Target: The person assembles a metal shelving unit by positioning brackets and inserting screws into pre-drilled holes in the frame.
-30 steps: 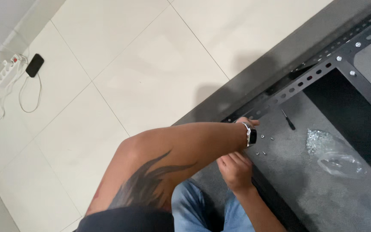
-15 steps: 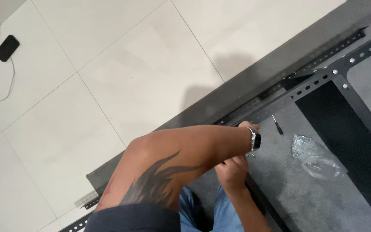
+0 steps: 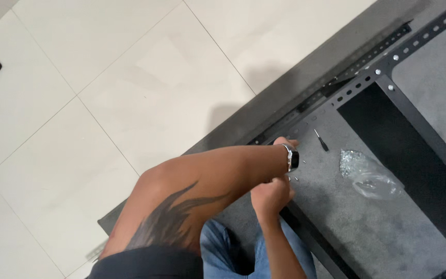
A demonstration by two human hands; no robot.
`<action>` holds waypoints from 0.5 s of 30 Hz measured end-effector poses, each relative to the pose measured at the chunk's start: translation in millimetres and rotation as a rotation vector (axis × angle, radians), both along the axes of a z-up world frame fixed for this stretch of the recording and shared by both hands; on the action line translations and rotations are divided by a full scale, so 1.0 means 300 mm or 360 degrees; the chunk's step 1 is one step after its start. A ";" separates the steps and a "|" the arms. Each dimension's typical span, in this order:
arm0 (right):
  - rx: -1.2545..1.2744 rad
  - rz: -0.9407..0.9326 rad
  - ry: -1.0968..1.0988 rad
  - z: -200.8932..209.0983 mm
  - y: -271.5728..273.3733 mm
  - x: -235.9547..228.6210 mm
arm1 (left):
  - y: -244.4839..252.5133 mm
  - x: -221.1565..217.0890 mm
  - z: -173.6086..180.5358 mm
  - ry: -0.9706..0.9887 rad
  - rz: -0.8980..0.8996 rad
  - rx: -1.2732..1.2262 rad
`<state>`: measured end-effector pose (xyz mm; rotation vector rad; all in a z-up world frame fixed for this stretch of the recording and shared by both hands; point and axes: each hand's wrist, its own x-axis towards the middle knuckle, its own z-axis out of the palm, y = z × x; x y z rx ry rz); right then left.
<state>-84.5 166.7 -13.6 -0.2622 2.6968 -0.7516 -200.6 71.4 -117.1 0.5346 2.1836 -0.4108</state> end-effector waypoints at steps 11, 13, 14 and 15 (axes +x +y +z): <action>0.0160 -0.0023 -0.0978 0.199 -0.112 -0.273 | -0.066 -0.037 -0.080 -0.0110 -0.1169 -0.0264; 0.0102 -0.0033 -0.1013 0.193 -0.095 -0.276 | -0.074 -0.025 0.041 -0.0191 -0.0980 -0.0156; 0.0049 -0.0031 -0.1042 0.190 -0.093 -0.280 | -0.085 -0.023 0.104 -0.0265 -0.0778 -0.0051; 0.0047 -0.0037 -0.1052 0.193 -0.093 -0.282 | -0.158 0.026 0.270 -0.0275 -0.0784 -0.0050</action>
